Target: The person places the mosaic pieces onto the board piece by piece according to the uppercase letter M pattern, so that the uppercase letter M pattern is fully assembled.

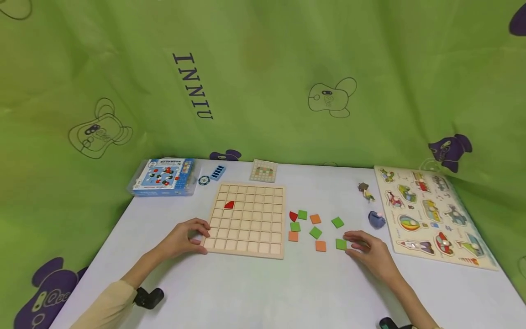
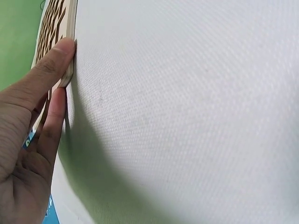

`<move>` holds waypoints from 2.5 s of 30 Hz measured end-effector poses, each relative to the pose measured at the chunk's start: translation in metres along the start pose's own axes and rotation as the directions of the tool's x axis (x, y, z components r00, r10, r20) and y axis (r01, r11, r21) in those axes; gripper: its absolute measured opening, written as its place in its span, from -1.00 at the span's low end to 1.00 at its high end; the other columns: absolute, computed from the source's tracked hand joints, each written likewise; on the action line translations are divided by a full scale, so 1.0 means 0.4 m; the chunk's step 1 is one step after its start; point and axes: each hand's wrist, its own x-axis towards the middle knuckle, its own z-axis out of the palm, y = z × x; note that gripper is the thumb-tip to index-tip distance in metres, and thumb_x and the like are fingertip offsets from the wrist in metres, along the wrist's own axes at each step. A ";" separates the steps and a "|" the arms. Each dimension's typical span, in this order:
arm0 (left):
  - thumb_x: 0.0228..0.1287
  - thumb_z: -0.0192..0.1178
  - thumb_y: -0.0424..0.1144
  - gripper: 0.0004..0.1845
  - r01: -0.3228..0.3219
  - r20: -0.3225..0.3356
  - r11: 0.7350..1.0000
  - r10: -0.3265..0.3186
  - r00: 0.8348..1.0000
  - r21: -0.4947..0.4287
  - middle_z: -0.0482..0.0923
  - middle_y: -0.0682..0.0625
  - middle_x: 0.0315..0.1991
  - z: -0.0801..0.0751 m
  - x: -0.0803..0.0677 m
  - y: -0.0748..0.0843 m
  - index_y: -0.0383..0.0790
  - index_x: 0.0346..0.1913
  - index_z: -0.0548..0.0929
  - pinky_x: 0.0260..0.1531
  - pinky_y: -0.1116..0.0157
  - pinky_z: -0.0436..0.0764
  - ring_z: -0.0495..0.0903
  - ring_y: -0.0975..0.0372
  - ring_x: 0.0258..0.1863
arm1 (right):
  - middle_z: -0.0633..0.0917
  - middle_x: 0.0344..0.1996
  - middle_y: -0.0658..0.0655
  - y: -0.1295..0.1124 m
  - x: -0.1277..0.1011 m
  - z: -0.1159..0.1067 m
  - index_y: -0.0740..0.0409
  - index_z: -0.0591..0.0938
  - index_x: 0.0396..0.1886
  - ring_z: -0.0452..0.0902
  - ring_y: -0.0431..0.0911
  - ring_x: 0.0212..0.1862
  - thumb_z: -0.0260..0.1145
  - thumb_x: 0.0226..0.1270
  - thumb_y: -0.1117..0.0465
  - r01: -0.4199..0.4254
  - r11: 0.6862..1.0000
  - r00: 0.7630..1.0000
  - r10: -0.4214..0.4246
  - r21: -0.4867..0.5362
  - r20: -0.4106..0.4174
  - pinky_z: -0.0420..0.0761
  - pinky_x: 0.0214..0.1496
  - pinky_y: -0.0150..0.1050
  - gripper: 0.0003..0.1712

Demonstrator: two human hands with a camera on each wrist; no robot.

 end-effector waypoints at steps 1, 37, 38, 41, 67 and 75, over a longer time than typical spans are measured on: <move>-0.15 0.54 -0.31 -0.67 -0.003 0.000 1.000 0.003 1.000 0.007 0.50 -0.12 0.04 0.002 0.001 0.000 -0.25 -0.28 0.66 -0.17 0.33 0.63 0.42 -0.06 0.13 | 0.65 -0.13 0.38 0.000 -0.004 -0.004 0.47 0.55 0.01 0.55 -0.43 -0.08 0.40 0.01 0.57 -0.006 1.000 1.000 0.006 -0.011 -0.003 0.58 -0.12 -0.48 -0.51; -0.21 0.57 -0.29 -0.68 -0.028 0.015 0.996 0.026 1.000 0.084 0.49 -0.06 -0.04 -0.004 0.016 0.007 -0.20 -0.36 0.64 -0.23 0.33 0.61 0.44 0.01 0.03 | 0.61 -0.09 0.52 -0.075 0.128 0.128 0.53 0.55 0.00 0.66 -0.35 -0.28 0.32 0.18 0.52 -0.107 0.965 0.971 0.154 0.240 -0.184 0.59 -0.24 -0.52 -0.64; -0.21 0.57 -0.29 -0.68 -0.025 0.014 0.996 0.024 1.000 0.081 0.49 -0.06 -0.03 -0.005 0.015 0.008 -0.20 -0.36 0.64 -0.23 0.33 0.61 0.44 0.01 0.03 | 0.61 -0.09 0.51 -0.077 0.136 0.135 0.52 0.55 0.00 0.65 -0.34 -0.26 0.32 0.18 0.52 -0.111 0.962 0.972 0.158 0.248 -0.176 0.59 -0.22 -0.52 -0.63; -0.20 0.57 -0.30 -0.68 -0.016 0.015 0.997 0.015 1.000 0.073 0.49 -0.07 -0.03 -0.004 0.014 0.008 -0.21 -0.35 0.65 -0.22 0.32 0.62 0.44 0.01 0.05 | 0.62 -0.08 0.49 -0.085 0.160 0.157 0.51 0.55 0.01 0.66 -0.31 -0.23 0.32 0.18 0.51 -0.120 0.954 0.974 0.166 0.274 -0.154 0.58 -0.17 -0.51 -0.63; -0.22 0.57 -0.34 -0.67 -0.016 0.021 0.996 0.014 1.000 0.092 0.50 -0.08 -0.05 -0.004 0.019 0.023 -0.25 -0.36 0.63 -0.22 0.30 0.62 0.44 0.01 0.04 | 0.69 -0.17 0.36 -0.180 0.360 0.406 0.47 0.62 -0.06 0.66 0.16 -0.16 0.39 0.09 0.50 -0.053 0.963 0.995 0.073 0.264 -0.069 0.64 -0.17 -0.33 -0.64; -0.21 0.57 -0.34 -0.67 -0.007 0.019 0.997 0.005 1.000 0.083 0.50 -0.07 -0.04 -0.005 0.018 0.020 -0.24 -0.36 0.63 -0.22 0.32 0.62 0.44 0.02 0.04 | 0.71 -0.25 0.33 -0.212 0.408 0.473 0.47 0.64 -0.15 0.69 0.12 -0.27 0.41 0.03 0.55 0.020 0.988 0.997 -0.007 0.154 -0.080 0.67 -0.24 -0.23 -0.68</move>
